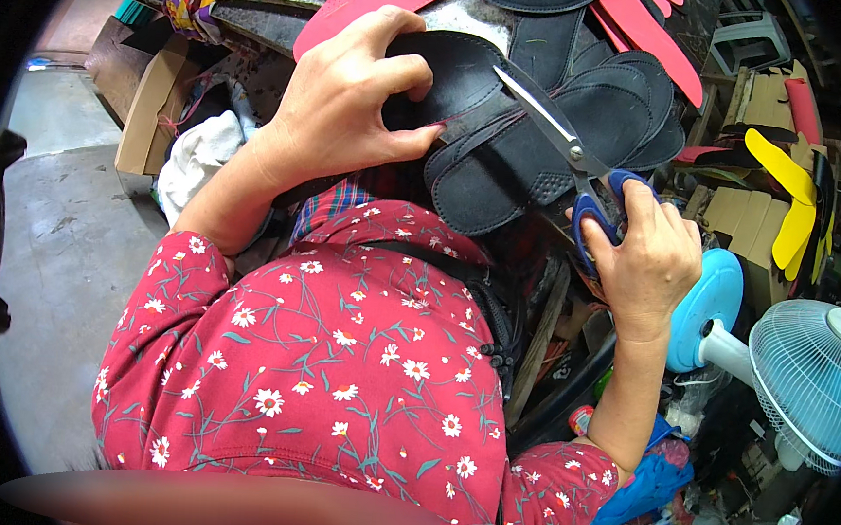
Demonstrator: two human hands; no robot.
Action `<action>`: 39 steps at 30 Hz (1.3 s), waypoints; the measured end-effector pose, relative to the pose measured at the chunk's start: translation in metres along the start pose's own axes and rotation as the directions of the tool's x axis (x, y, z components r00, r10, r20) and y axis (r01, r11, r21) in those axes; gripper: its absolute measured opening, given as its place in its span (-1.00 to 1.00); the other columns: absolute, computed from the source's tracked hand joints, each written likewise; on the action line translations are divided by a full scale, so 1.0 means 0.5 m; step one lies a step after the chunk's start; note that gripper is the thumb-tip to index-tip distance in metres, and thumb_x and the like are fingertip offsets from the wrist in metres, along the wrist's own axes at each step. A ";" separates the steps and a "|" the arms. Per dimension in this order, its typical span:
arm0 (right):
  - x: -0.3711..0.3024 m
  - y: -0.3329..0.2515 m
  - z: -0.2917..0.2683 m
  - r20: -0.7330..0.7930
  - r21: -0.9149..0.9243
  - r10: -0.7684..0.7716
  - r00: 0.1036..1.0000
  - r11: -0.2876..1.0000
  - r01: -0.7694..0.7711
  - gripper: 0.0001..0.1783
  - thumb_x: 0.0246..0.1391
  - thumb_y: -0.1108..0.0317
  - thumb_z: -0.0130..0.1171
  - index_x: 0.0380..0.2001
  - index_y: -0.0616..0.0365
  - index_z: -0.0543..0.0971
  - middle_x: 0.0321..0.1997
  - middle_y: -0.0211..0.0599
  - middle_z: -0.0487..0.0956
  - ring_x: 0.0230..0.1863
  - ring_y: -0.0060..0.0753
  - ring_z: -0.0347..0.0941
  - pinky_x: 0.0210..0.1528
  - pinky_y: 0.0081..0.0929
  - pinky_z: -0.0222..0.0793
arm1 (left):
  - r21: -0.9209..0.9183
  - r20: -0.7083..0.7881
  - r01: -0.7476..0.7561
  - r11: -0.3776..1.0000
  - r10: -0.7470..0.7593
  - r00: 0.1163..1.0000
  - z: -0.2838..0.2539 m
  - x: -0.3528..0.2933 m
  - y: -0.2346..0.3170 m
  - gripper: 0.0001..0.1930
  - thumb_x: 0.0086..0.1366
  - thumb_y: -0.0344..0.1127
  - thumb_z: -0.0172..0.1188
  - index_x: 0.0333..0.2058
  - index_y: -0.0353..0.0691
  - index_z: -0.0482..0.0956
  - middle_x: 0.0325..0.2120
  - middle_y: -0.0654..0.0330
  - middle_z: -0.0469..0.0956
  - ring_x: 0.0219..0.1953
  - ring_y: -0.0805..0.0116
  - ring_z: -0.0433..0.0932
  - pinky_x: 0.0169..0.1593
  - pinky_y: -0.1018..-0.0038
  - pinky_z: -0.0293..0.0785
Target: The person uses scissors to cut black and pink insole-shaped materials on a workbench. They repeatedly pick up a black insole, align it with a pink insole, and trim the pink material to match the black shape. The person stacks the trimmed pieces on the table.
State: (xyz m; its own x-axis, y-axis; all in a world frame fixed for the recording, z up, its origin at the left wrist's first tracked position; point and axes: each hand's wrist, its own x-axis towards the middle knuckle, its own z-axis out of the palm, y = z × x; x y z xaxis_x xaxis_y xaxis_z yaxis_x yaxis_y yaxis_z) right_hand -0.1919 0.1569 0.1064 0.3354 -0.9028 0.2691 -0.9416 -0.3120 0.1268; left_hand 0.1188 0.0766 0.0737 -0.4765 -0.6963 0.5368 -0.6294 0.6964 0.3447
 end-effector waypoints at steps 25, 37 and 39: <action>0.007 0.018 0.052 0.215 0.503 0.273 0.938 0.792 -0.346 -0.42 -0.15 0.18 0.50 -0.08 0.15 0.48 -0.38 -0.38 0.56 -0.34 -0.35 0.51 -0.21 -0.33 0.37 | -0.792 0.604 0.591 -0.150 -0.062 0.794 0.027 0.017 -0.082 -0.41 0.34 0.02 0.00 0.09 -0.43 0.47 -0.05 -0.07 0.56 -0.17 0.26 0.52 -0.19 0.37 0.49; 0.021 -0.001 0.013 -0.014 0.171 0.042 0.999 0.984 -0.039 -0.39 -0.20 0.05 0.51 -0.10 0.12 0.54 -0.46 -0.40 0.55 -0.40 -0.25 0.48 -0.16 -0.27 0.30 | -0.314 0.445 0.636 -0.705 0.483 0.755 0.107 0.019 -0.119 -0.29 0.40 0.08 -0.03 0.23 -0.50 0.26 0.02 -0.26 0.46 -0.30 0.23 0.47 -0.53 0.44 0.42; 0.017 0.005 0.017 -0.032 0.182 0.012 0.999 0.983 -0.006 -0.46 -0.16 0.09 0.49 -0.16 0.14 0.55 -0.53 -0.40 0.53 -0.46 -0.26 0.46 -0.24 -0.27 0.31 | -0.308 0.443 0.642 -0.702 0.492 0.750 0.100 0.024 -0.111 -0.30 0.40 0.08 -0.04 0.21 -0.50 0.30 0.01 -0.25 0.47 -0.30 0.24 0.47 -0.54 0.45 0.41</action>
State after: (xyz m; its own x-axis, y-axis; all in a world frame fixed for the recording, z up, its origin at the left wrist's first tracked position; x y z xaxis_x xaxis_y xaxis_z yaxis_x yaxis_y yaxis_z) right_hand -0.1915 0.1460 0.1008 0.3246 -0.8967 0.3010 -0.9336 -0.3548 -0.0504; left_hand 0.1173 0.0208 0.0224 -0.9385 -0.2565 0.2311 0.3250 -0.8824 0.3401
